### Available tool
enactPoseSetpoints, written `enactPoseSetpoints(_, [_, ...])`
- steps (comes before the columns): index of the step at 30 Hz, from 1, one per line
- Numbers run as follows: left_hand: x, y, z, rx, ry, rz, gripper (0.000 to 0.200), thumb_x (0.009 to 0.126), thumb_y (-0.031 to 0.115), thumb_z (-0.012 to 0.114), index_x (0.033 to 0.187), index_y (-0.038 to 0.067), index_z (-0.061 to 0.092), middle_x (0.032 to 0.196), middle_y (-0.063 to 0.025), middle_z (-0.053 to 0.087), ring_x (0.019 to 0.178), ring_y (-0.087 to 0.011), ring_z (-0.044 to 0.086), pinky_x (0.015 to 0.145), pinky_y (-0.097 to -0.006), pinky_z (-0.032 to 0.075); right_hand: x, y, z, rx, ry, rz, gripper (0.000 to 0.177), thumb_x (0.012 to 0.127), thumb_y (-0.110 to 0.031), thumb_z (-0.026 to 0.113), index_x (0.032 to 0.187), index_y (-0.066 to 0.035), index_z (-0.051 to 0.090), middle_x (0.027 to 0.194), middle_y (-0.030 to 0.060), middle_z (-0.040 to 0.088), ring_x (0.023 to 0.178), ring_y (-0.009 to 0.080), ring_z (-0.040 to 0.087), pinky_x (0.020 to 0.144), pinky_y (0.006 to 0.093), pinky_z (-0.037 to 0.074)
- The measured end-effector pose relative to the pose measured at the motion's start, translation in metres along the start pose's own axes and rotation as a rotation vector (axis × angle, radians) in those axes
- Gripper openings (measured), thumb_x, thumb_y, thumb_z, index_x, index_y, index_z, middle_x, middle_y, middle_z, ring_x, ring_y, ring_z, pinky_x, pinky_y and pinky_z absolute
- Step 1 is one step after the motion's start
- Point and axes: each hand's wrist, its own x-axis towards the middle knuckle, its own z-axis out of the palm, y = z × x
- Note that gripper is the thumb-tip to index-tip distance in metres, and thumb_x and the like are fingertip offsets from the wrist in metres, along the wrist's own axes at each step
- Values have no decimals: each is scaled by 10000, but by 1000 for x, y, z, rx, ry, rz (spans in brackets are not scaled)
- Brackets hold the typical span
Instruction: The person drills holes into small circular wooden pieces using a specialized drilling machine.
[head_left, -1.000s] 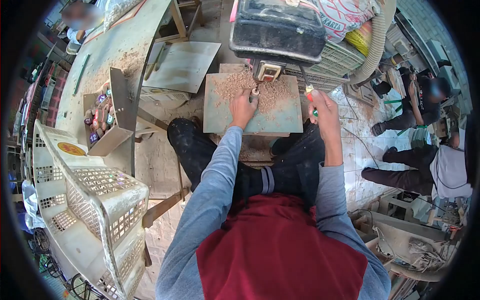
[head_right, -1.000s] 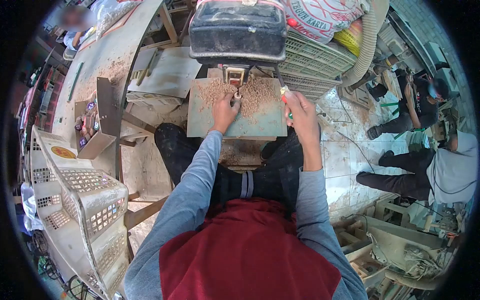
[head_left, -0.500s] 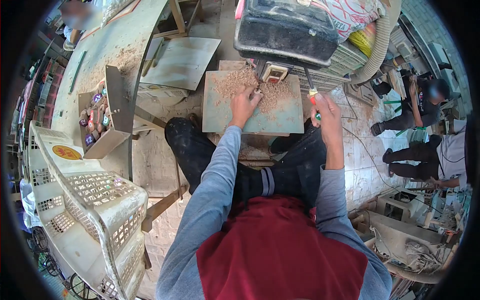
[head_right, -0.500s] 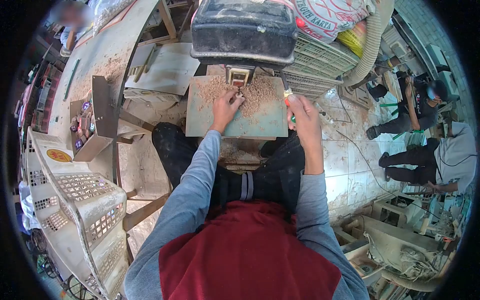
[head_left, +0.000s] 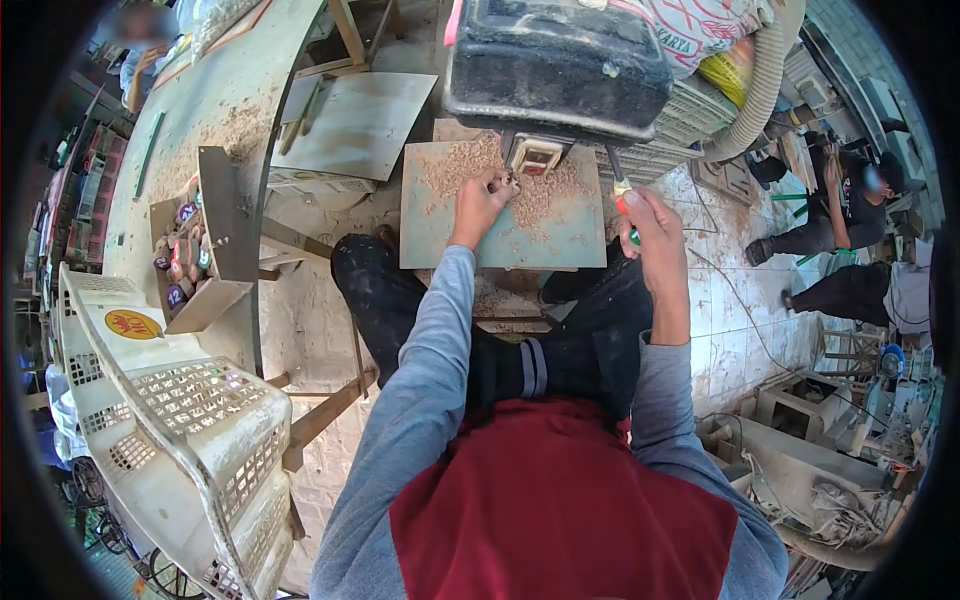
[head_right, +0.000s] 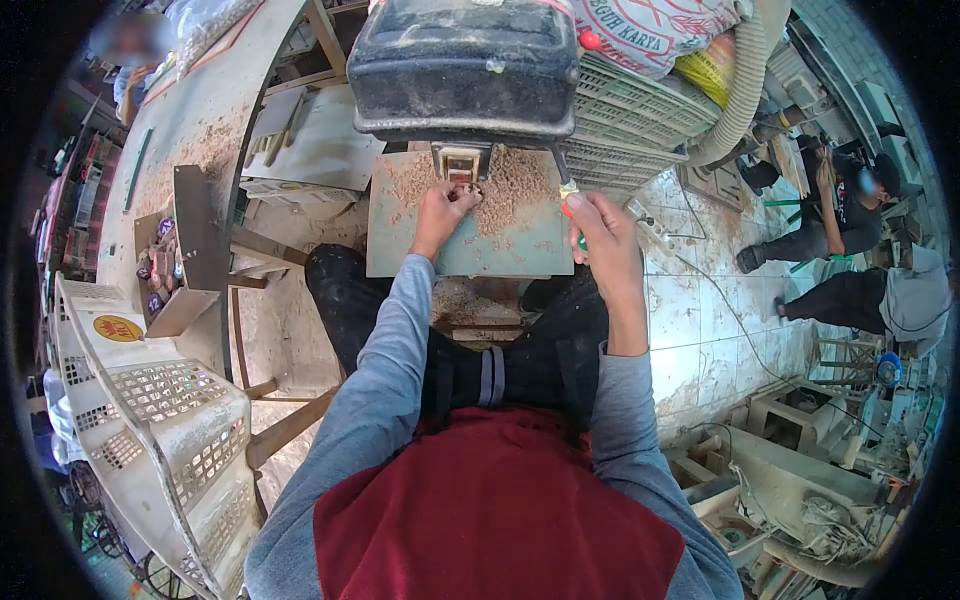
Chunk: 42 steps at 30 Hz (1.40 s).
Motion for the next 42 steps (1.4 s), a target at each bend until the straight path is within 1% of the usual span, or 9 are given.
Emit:
enactPoseSetpoints(17, [8,-32,8,39,-56,63,310,749,163,758,1043,79,701,1020,-158,704,947,-349,666,802,-422,510,8,12,-8,151,-72,85,263,963,-270,595,959,-9,623,648,-2,526,527,70,464,479,223,351])
enactPoseSetpoints(19, [7,-34,8,-6,-64,-18,295,772,144,732,1058,82,698,996,-166,702,943,-350,665,804,-423,509,7,29,-5,601,-74,97,253,960,-280,600,944,-28,611,653,12,519,529,98,471,477,233,344])
enactPoseSetpoints(21, [12,-38,9,-108,-39,157,267,799,129,696,1058,62,686,950,-165,698,867,-333,668,762,-397,512,11,53,6,820,-51,157,233,946,-282,621,945,-49,602,664,19,516,530,121,477,478,239,339])
enactPoseSetpoints(23, [3,-8,-15,-46,-151,-122,217,823,120,662,1017,26,684,901,-156,681,783,-299,655,710,-367,508,17,91,22,960,108,502,204,931,-259,641,974,-62,605,674,17,519,529,125,484,484,236,347])
enactPoseSetpoints(27, [5,-20,-11,40,121,221,154,844,50,604,955,-15,688,872,-170,659,744,-275,645,680,-360,501,28,119,50,734,42,485,180,913,-222,655,973,-58,613,692,20,529,523,128,501,466,242,355])
enactPoseSetpoints(29, [4,-22,-7,83,179,327,144,845,48,610,937,-18,699,883,-177,670,739,-278,651,686,-360,506,45,120,62,339,-72,232,156,906,-181,642,968,-39,621,700,20,536,497,128,509,423,260,353])
enactPoseSetpoints(33, [14,-16,-15,-30,130,124,131,824,102,687,885,-10,717,802,-167,680,701,-259,645,674,-357,505,93,120,82,130,-109,219,149,883,-160,639,930,-19,632,694,20,543,470,123,505,388,273,345])
enactPoseSetpoints(36, [32,-13,-32,-147,-238,-217,174,804,161,742,882,6,738,659,-63,655,608,-149,578,605,-316,478,121,128,85,-3,-247,415,150,863,-154,637,886,-6,637,652,19,533,449,118,486,375,279,337])
enactPoseSetpoints(42, [59,-23,-35,-87,-418,-309,268,742,273,784,835,22,760,666,-56,658,614,-141,600,572,-287,474,139,130,81,-72,-335,577,164,827,-214,653,771,-70,601,621,-22,490,467,92,437,408,248,292])
